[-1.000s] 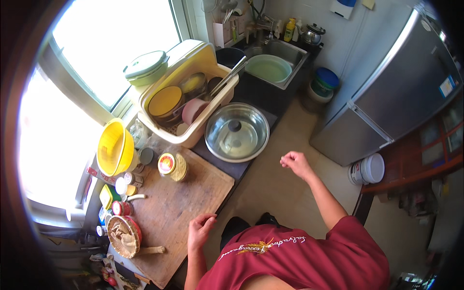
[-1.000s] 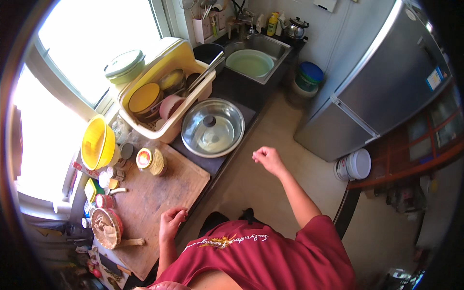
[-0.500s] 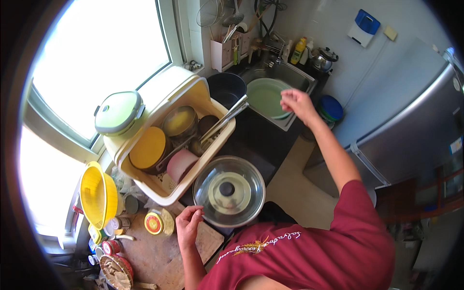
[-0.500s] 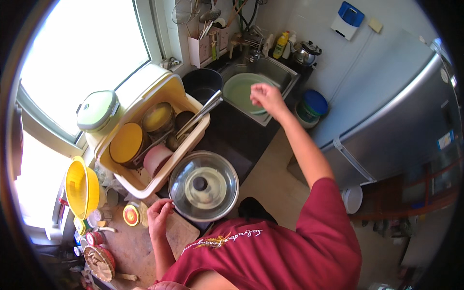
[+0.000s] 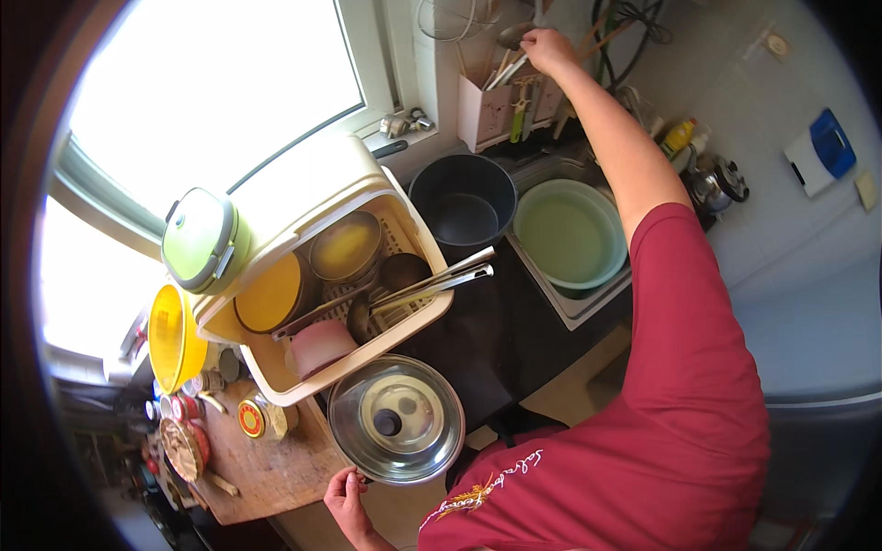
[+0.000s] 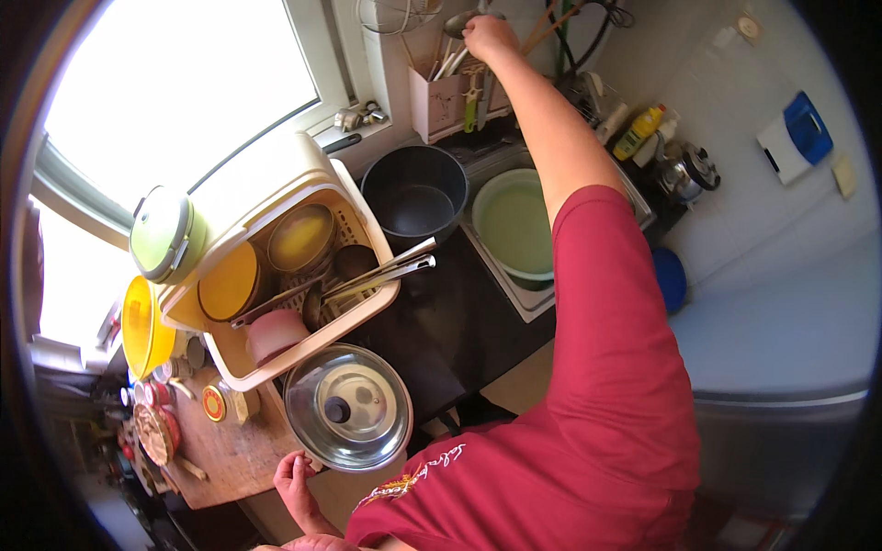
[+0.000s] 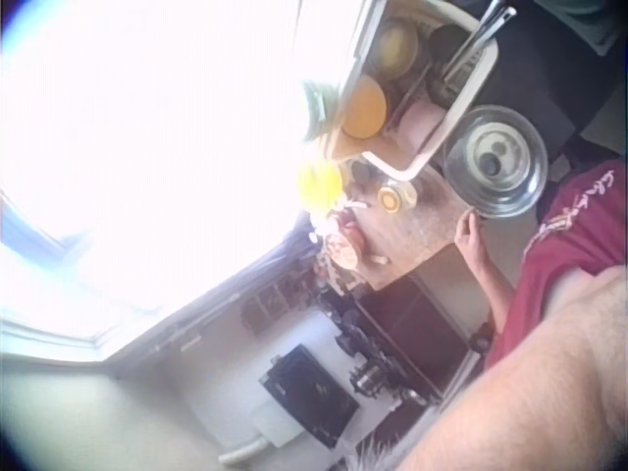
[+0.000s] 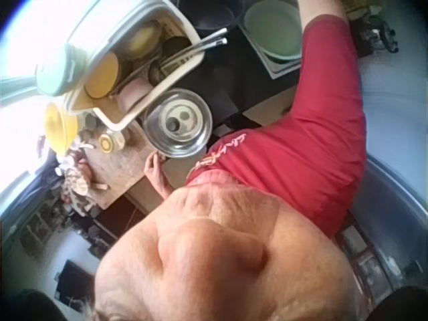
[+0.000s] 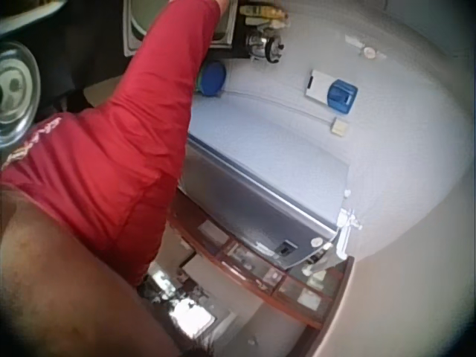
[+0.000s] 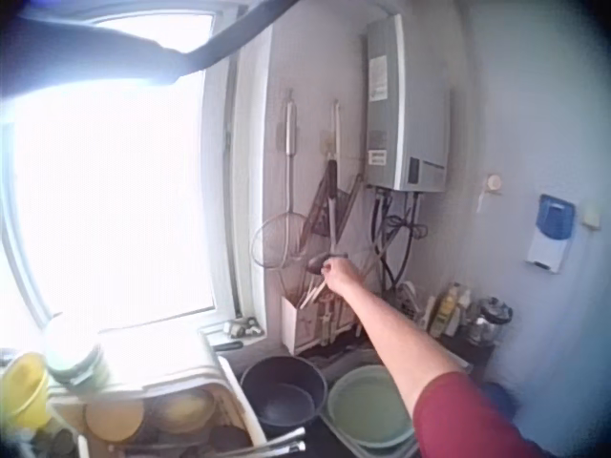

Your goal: The person slices a green vegetable on a cutting board using a knife, adds the pieces to a pot on a stove, pours water into the pot from a kettle, and stirs the contents with chopsticks.

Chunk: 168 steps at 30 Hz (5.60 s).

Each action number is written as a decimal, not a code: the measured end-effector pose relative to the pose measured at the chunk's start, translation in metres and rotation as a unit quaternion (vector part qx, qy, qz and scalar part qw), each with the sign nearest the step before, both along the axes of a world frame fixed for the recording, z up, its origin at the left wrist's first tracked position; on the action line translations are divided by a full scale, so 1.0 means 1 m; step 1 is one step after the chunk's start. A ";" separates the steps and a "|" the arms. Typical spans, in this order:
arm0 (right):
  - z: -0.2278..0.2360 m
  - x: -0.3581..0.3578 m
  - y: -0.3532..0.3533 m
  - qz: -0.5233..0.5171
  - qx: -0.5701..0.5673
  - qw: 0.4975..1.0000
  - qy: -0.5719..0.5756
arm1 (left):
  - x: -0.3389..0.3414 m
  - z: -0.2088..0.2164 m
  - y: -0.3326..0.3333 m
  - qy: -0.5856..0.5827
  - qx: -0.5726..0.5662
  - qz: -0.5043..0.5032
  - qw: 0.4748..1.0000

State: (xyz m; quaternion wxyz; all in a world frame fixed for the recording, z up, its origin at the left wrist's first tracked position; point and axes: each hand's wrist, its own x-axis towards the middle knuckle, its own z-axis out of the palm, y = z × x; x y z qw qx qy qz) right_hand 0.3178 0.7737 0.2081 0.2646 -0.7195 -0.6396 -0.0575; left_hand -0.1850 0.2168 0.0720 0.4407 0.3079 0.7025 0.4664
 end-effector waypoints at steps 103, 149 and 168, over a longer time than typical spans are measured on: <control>-0.187 -2.069 -1.117 0.722 -0.564 0.317 0.244 | -1.057 -0.062 -0.795 0.073 -0.223 0.683 0.691; -0.132 -2.029 -1.116 0.941 -0.180 0.284 0.018 | -1.127 -0.071 -0.831 0.115 -0.218 0.621 0.744; -0.110 -2.026 -1.145 0.848 -0.445 0.281 0.057 | -1.136 -0.074 -0.839 0.102 -0.205 0.631 0.741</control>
